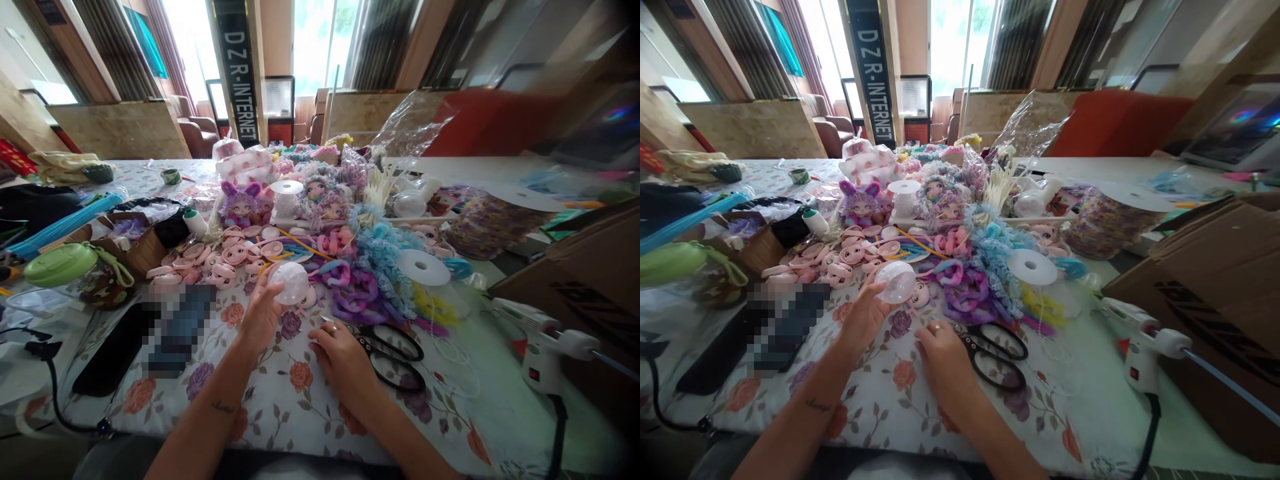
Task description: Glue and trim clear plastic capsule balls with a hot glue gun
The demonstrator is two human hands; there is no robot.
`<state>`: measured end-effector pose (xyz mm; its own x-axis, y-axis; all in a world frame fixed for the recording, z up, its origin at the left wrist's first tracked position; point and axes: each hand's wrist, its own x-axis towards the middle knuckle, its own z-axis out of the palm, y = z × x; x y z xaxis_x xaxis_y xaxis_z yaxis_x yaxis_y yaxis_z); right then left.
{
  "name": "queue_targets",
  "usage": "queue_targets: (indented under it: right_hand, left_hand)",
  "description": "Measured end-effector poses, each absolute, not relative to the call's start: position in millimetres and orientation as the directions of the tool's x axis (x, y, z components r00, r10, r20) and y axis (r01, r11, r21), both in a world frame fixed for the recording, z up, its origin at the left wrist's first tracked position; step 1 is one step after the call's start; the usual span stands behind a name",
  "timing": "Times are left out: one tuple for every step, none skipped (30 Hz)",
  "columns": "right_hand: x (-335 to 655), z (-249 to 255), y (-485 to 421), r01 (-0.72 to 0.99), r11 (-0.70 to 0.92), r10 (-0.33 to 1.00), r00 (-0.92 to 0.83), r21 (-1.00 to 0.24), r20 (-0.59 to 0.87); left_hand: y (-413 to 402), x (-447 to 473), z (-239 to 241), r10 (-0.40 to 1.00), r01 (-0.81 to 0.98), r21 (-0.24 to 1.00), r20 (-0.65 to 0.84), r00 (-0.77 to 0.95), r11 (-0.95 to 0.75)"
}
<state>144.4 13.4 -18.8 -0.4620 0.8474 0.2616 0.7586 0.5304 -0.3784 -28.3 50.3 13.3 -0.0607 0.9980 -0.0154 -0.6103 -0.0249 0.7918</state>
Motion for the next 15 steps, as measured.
queue_targets:
  right_hand:
    - [135.6, -20.3, 17.7, 0.773, 0.517, 0.856, -0.458, -0.367, 0.242]
    - [128.1, -22.0, 22.0, 0.782, 0.509, 0.86, -0.454, -0.36, 0.233]
    - [122.0, -23.7, 25.9, 0.785, 0.506, 0.862, -0.449, -0.358, 0.233]
    - [117.0, -25.4, 29.2, 0.785, 0.503, 0.864, -0.444, -0.361, 0.236]
    - [113.1, -27.0, 31.7, 0.785, 0.498, 0.867, -0.438, -0.368, 0.239]
    - [110.1, -28.5, 33.3, 0.782, 0.494, 0.869, -0.431, -0.38, 0.243]
    - [108.1, -29.6, 34.1, 0.776, 0.489, 0.872, -0.422, -0.398, 0.248]
    - [107.2, -30.2, 34.1, 0.768, 0.484, 0.875, -0.412, -0.42, 0.254]
    - [107.4, -30.0, 33.6, 0.755, 0.479, 0.878, -0.401, -0.448, 0.262]
    - [108.9, -28.8, 32.9, 0.738, 0.474, 0.88, -0.389, -0.481, 0.272]
    - [111.7, -26.3, 32.1, 0.714, 0.47, 0.882, -0.377, -0.518, 0.281]
    - [115.8, -22.6, 31.5, 0.685, 0.465, 0.885, -0.364, -0.56, 0.29]
    - [121.0, -17.6, 31.3, 0.655, 0.458, 0.889, -0.348, -0.601, 0.298]
    - [126.9, -11.5, 31.6, 0.627, 0.449, 0.893, -0.333, -0.636, 0.303]
    - [133.0, -4.7, 32.5, 0.596, 0.434, 0.901, -0.299, -0.676, 0.315]
  left_hand:
    - [50.4, -27.8, 14.1, 0.998, -0.614, 0.789, -0.014, -0.063, -0.028]
    - [50.4, -27.4, 14.8, 0.998, -0.62, 0.784, -0.013, -0.066, -0.031]
    - [50.4, -27.1, 15.5, 0.998, -0.626, 0.779, -0.012, -0.069, -0.034]
    - [50.3, -26.8, 16.1, 0.997, -0.632, 0.774, -0.013, -0.074, -0.037]
    - [50.3, -26.6, 16.4, 0.997, -0.638, 0.769, -0.014, -0.08, -0.04]
    - [50.2, -26.5, 16.5, 0.996, -0.642, 0.765, -0.015, -0.086, -0.044]
    - [50.1, -26.4, 16.3, 0.996, -0.643, 0.764, -0.015, -0.09, -0.046]
    - [50.0, -26.5, 16.0, 0.995, -0.641, 0.766, -0.016, -0.094, -0.048]
    - [50.1, -26.7, 15.5, 0.995, -0.635, 0.771, -0.019, -0.098, -0.048]
    - [50.1, -27.1, 15.0, 0.994, -0.626, 0.779, -0.028, -0.103, -0.043]
    - [50.3, -27.6, 14.5, 0.993, -0.613, 0.79, -0.041, -0.107, -0.033]
    - [50.5, -28.2, 13.9, 0.992, -0.599, 0.801, -0.059, -0.109, -0.019]
    - [50.8, -28.7, 13.5, 0.991, -0.583, 0.812, -0.078, -0.105, 0.001]
    - [50.9, -28.9, 13.0, 0.991, -0.566, 0.824, -0.095, -0.093, 0.025]
    - [51.0, -28.8, 12.6, 0.992, -0.545, 0.837, -0.109, -0.07, 0.053]
